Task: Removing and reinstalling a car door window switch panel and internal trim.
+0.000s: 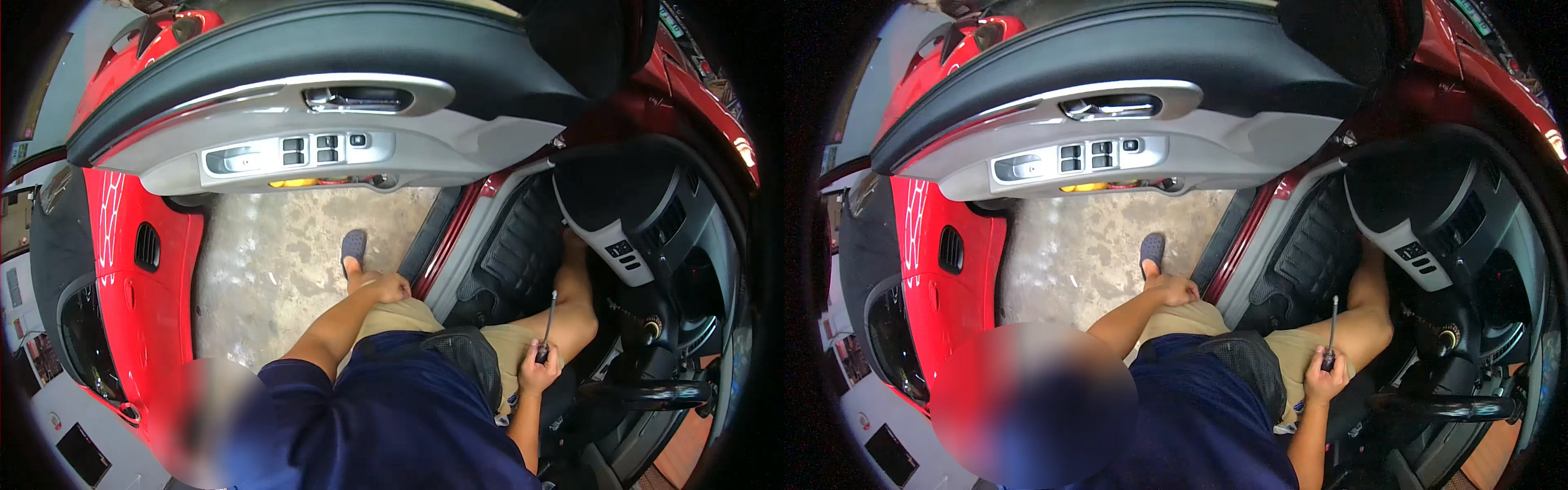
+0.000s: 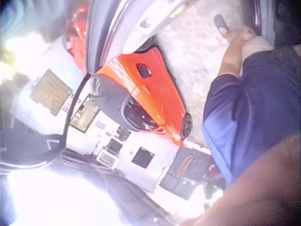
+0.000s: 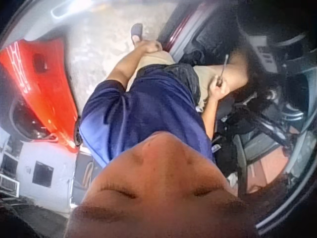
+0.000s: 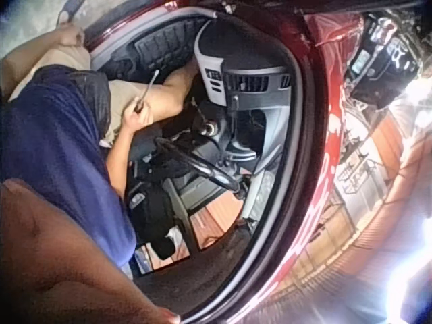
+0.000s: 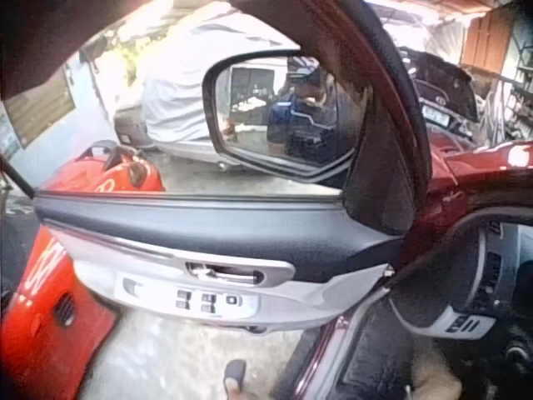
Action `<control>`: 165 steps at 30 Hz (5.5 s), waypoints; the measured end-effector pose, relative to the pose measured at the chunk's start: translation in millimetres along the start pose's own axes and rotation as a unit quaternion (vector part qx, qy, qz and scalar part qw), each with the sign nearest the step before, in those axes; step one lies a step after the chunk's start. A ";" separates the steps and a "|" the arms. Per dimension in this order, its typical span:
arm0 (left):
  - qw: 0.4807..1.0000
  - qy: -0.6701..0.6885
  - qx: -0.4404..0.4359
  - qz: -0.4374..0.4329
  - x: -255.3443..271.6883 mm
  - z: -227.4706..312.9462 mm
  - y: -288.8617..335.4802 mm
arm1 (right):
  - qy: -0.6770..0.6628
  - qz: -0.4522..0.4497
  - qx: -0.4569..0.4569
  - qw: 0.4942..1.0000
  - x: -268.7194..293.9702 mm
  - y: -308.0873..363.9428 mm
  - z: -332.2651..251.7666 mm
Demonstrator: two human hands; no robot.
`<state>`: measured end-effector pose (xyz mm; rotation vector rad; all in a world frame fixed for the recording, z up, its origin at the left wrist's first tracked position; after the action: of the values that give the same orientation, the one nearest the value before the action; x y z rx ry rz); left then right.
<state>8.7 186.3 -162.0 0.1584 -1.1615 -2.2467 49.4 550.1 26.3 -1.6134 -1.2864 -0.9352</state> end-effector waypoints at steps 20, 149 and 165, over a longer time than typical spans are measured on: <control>0.864 0.309 0.108 0.383 -150.2 -259.0 -0.4 | -0.091 -0.017 0.077 0.993 7.0 18.6 -20.9; 0.827 -0.542 -0.149 -0.031 486.6 -289.2 -711.7 | -0.071 -0.652 -0.623 0.425 -392.6 303.8 -634.7; 0.798 -0.528 -0.286 0.060 477.7 -351.9 -779.3 | -0.147 -0.694 -0.561 0.426 -442.3 340.8 -629.0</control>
<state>-606.2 13.5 -904.5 -1.5311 -0.8052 -2.4387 269.8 -226.9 -208.6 -1.0409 -2.5637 -3.1957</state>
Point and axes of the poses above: each hand's wrist, its own y-axis away from the middle knuckle, its own x-axis out of the back of the hand, z = x × y, the point moved 4 cm from there along -y, towards the middle knuckle, and after that the axes turned 1 degree about y, right-handed, at the moved point
